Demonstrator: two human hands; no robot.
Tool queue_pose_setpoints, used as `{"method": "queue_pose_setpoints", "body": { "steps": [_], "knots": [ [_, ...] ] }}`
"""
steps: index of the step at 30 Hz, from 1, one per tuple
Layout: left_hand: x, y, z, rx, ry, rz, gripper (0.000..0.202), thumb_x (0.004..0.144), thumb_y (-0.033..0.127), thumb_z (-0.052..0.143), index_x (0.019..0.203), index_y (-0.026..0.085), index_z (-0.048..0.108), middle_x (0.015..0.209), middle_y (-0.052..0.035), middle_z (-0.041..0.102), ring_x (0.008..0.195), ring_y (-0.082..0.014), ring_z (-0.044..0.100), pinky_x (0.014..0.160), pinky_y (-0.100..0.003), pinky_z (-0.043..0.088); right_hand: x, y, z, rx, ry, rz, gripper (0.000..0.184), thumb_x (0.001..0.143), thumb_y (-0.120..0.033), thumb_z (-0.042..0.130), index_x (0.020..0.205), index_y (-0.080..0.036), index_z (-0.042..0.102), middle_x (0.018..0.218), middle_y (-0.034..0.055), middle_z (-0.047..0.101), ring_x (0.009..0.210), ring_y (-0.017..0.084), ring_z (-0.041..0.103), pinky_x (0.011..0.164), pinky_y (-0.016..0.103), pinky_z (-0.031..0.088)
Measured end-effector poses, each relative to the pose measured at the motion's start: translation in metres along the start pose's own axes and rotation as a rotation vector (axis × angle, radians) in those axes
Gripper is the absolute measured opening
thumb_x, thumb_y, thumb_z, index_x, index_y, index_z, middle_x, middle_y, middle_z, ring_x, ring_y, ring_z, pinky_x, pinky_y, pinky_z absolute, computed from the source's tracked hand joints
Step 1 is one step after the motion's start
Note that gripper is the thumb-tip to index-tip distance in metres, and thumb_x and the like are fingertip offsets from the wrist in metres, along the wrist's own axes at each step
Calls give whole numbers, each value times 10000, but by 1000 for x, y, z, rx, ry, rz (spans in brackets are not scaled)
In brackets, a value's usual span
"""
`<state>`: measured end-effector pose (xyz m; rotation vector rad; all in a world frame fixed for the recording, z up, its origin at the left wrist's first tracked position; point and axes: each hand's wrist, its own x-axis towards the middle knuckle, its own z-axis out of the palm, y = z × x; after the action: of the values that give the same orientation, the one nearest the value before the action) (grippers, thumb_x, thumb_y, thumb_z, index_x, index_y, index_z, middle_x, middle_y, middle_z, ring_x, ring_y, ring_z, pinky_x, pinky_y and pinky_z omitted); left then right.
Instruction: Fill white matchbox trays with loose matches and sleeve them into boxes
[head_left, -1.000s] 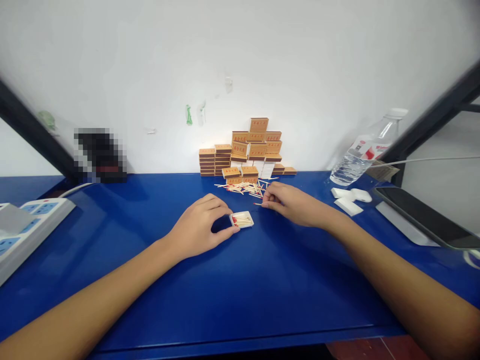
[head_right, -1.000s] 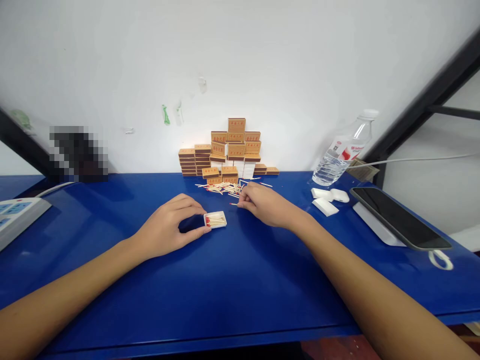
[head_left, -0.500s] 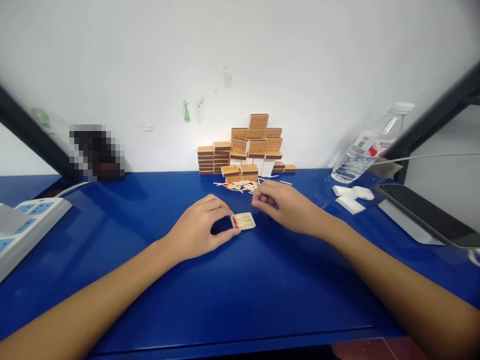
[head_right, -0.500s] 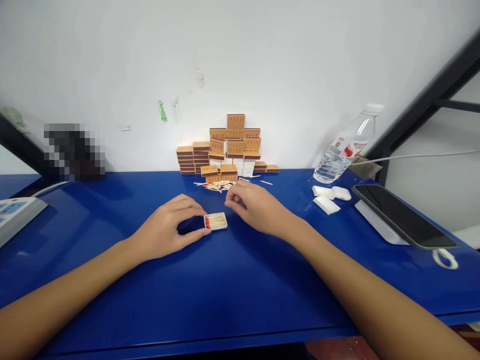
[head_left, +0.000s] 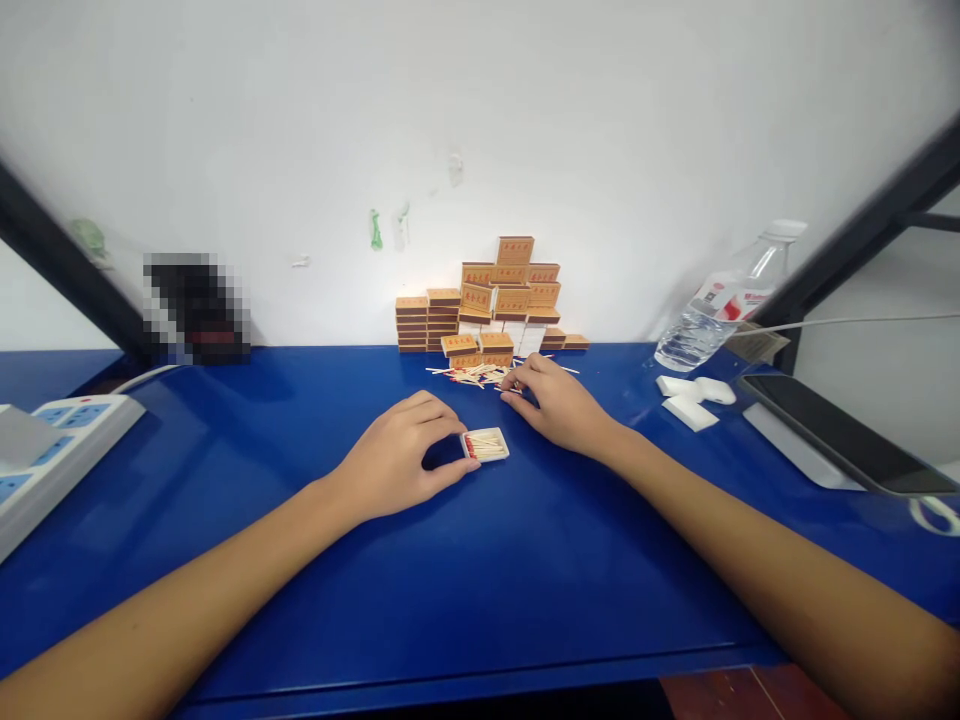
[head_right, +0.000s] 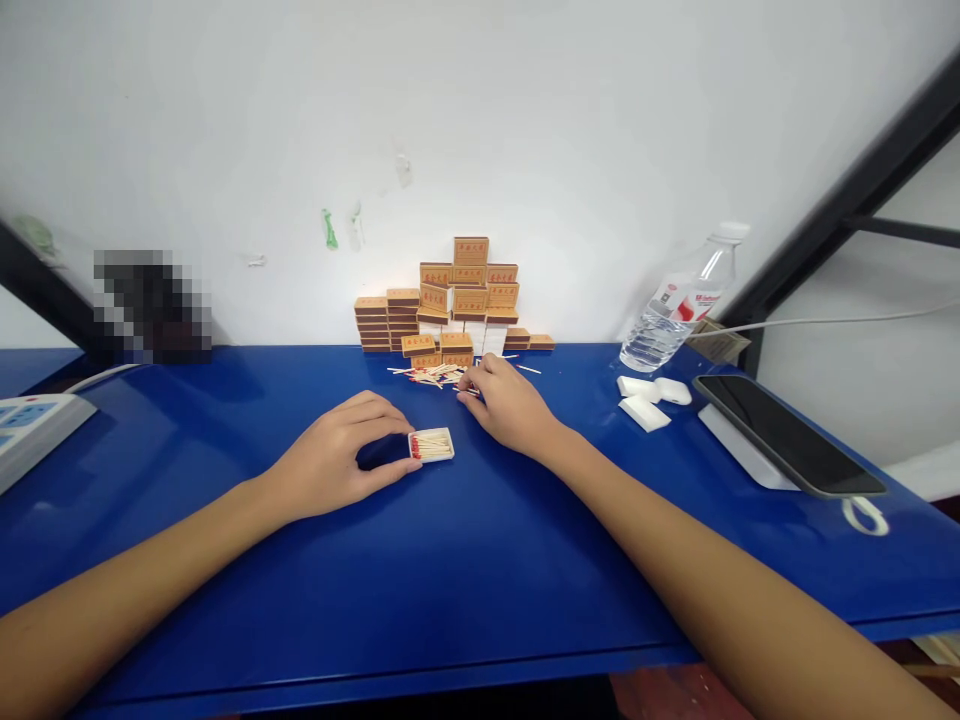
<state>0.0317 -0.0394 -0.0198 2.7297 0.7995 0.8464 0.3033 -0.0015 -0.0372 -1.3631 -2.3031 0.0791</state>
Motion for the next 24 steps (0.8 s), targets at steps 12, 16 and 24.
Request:
{"method": "queue_pose_setpoints", "body": {
  "steps": [12,16,24],
  "knots": [
    [0,0,0,0,-4,-8,225,960,374,718,1084,188,743,1040,-78,735,994,-241,653,908,-424,563,-3,-9,-15,79,-35,-67,142,1044,-274,486,929,-213,543,994,99,612,967,261,555,876,382,449],
    [1,-2,0,-2,1,-10,227,957,376,723,1085,189,741,1042,-76,736,991,-242,652,907,-426,562,-5,-21,-19,164,75,-24,98,1046,-260,486,1075,-215,569,997,85,646,947,252,575,842,370,458],
    [-1,-5,1,14,7,-7,225,945,365,741,1088,191,740,1059,-71,740,1003,-246,650,918,-425,558,-10,-42,-20,298,110,-146,194,1052,-221,505,1070,-231,699,1017,70,711,970,235,602,896,396,477]
  ]
}}
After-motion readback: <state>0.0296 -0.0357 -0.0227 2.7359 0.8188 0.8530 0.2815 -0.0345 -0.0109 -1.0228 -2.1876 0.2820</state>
